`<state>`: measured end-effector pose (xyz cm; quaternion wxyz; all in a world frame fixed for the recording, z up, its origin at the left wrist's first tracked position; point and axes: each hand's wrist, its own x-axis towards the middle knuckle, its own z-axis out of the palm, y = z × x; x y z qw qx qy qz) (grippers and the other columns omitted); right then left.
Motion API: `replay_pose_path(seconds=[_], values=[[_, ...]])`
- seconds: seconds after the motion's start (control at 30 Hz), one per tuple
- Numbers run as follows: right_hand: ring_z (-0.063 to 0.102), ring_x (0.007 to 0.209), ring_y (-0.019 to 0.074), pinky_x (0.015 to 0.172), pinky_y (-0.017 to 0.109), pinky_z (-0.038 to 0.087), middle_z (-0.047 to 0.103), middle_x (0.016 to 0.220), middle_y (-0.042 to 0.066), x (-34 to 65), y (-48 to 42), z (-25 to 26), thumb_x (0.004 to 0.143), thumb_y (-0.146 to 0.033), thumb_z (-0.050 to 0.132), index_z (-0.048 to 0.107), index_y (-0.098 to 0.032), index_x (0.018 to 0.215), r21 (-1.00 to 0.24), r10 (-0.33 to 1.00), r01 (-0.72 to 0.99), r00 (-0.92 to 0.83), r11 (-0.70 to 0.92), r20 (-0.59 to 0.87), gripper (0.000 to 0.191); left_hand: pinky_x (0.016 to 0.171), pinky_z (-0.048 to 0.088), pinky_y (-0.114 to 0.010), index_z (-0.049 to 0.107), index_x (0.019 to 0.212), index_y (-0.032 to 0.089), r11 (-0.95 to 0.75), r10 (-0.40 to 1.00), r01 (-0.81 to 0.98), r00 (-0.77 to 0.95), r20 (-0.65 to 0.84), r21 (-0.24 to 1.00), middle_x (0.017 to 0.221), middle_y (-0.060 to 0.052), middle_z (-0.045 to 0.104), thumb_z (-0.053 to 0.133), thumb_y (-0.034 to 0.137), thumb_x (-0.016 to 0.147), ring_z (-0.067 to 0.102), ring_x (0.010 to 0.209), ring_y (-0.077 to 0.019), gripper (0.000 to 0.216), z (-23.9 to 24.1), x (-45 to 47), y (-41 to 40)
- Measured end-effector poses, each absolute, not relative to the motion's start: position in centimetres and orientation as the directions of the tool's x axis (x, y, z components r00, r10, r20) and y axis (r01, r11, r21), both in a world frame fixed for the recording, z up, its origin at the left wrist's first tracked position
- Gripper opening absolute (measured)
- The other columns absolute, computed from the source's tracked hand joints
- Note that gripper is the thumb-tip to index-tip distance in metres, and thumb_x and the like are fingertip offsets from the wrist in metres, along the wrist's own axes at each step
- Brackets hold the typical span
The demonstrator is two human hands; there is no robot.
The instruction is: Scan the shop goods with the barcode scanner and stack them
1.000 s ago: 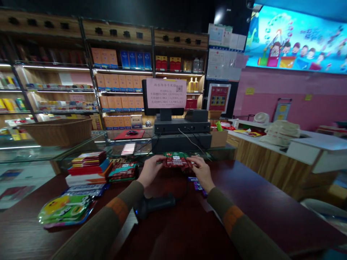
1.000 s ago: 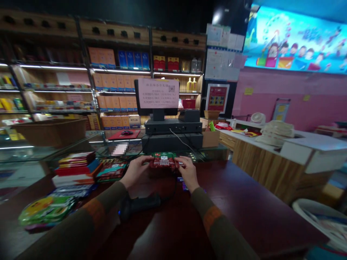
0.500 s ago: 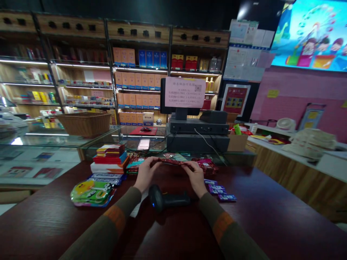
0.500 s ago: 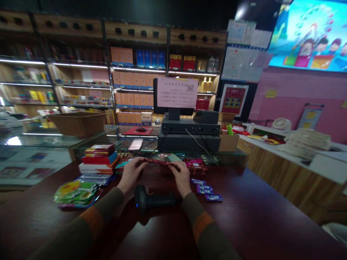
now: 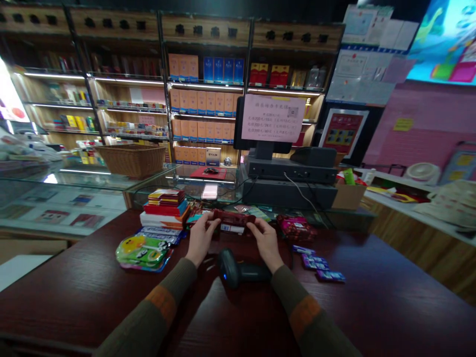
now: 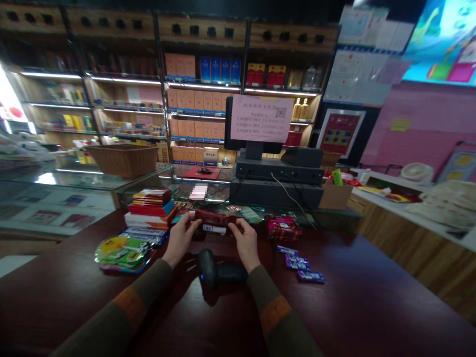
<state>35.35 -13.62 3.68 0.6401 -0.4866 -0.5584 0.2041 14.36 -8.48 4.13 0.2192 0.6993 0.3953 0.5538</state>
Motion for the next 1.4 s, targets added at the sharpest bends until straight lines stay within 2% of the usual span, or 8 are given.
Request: replay_pose_path(seconds=[0.2, 0.4, 0.6, 0.73, 0.9, 1.17, 1.27, 1.4], values=[[0.059, 0.065, 0.0183, 0.057, 0.027, 0.049, 0.066, 0.074, 0.001, 34.7, -13.6, 3.7, 0.081, -0.055, 0.066, 0.065, -0.022, 0.079, -0.881, 0.826, 0.244, 0.317, 0.405, 0.467, 0.033, 0.089, 0.052, -0.035, 0.06, 0.104, 0.022, -0.582, 0.79, 0.353, 0.03, 0.613, 0.733, 0.097, -0.004, 0.074, 0.058, 0.041, 0.092, 0.069, 0.093, -0.02, 0.023, 2.7, 14.5, -8.1], [0.056, 0.053, 0.0169, 0.051, 0.028, 0.044, 0.068, 0.068, 0.001, 34.7, -12.9, 3.6, 0.081, -0.053, 0.066, 0.067, -0.022, 0.079, -0.892, 0.827, 0.277, 0.349, 0.358, 0.441, 0.031, 0.098, 0.045, -0.043, 0.048, 0.137, 0.023, -0.592, 0.737, 0.498, 0.015, 0.676, 0.634, 0.097, -0.005, 0.071, 0.058, 0.035, 0.093, 0.065, 0.097, -0.0224, 0.047, 2.2, 14.4, -7.8], [0.063, 0.066, 0.0206, 0.063, 0.03, 0.05, 0.071, 0.074, 0.003, 35.1, -12.0, 3.3, 0.079, -0.047, 0.068, 0.068, -0.021, 0.076, -0.887, 0.802, 0.289, 0.39, 0.36, 0.452, 0.027, 0.104, 0.043, -0.044, 0.017, 0.157, 0.028, -0.685, 0.707, 0.497, 0.277, 0.651, 0.533, 0.123, -0.009, 0.06, 0.065, 0.035, 0.088, 0.054, 0.115, -0.0253, 0.085, 2.7, 13.3, -8.2], [0.065, 0.07, 0.022, 0.067, 0.032, 0.051, 0.073, 0.077, 0.004, 35.0, -11.8, 3.1, 0.08, -0.046, 0.068, 0.07, -0.021, 0.079, -0.888, 0.811, 0.303, 0.379, 0.347, 0.446, 0.025, 0.107, 0.039, -0.048, 0.006, 0.158, 0.032, -0.734, 0.639, 0.59, 0.436, 0.633, 0.335, 0.131, -0.009, 0.054, 0.075, 0.03, 0.076, 0.048, 0.12, -0.0296, 0.107, 2.9, 12.6, -8.1], [0.067, 0.073, 0.0236, 0.069, 0.033, 0.052, 0.074, 0.081, 0.005, 34.4, -11.9, 3.1, 0.081, -0.047, 0.067, 0.072, -0.022, 0.082, -0.88, 0.825, 0.335, 0.346, 0.336, 0.447, 0.025, 0.108, 0.035, -0.051, 0.009, 0.159, 0.026, -0.648, 0.62, 0.749, 0.414, 0.666, 0.138, 0.113, -0.008, 0.057, 0.077, 0.04, 0.073, 0.051, 0.11, -0.031, 0.111, 3.3, 12.5, -8.3], [0.066, 0.073, 0.0235, 0.07, 0.034, 0.052, 0.074, 0.081, 0.005, 33.8, -12.3, 3.1, 0.083, -0.049, 0.066, 0.075, -0.025, 0.082, -0.816, 0.784, 0.448, 0.324, 0.366, 0.53, 0.026, 0.118, 0.021, -0.056, 0.029, 0.155, 0.026, -0.567, 0.62, 0.823, 0.389, 0.681, 0.046, 0.101, -0.007, 0.058, 0.074, 0.043, 0.075, 0.053, 0.107, -0.0304, 0.094, 3.5, 12.6, -8.9], [0.066, 0.073, 0.0235, 0.069, 0.034, 0.052, 0.073, 0.079, 0.005, 33.8, -12.3, 3.0, 0.082, -0.05, 0.066, 0.075, -0.025, 0.082, -0.808, 0.773, 0.456, 0.329, 0.373, 0.542, 0.026, 0.119, 0.019, -0.058, 0.034, 0.153, 0.028, -0.563, 0.623, 0.824, 0.37, 0.689, 0.067, 0.106, -0.008, 0.059, 0.076, 0.042, 0.073, 0.053, 0.11, -0.0318, 0.091, 3.4, 12.5, -9.0], [0.066, 0.075, 0.0237, 0.07, 0.034, 0.052, 0.074, 0.08, 0.005, 34.0, -12.0, 2.8, 0.082, -0.052, 0.066, 0.075, -0.024, 0.083, -0.815, 0.78, 0.452, 0.332, 0.362, 0.531, 0.029, 0.12, 0.016, -0.06, 0.037, 0.15, 0.027, -0.592, 0.595, 0.802, 0.365, 0.716, 0.083, 0.136, -0.014, 0.052, 0.078, 0.036, 0.07, 0.045, 0.13, -0.0357, 0.091, 3.3, 12.5, -8.9]])
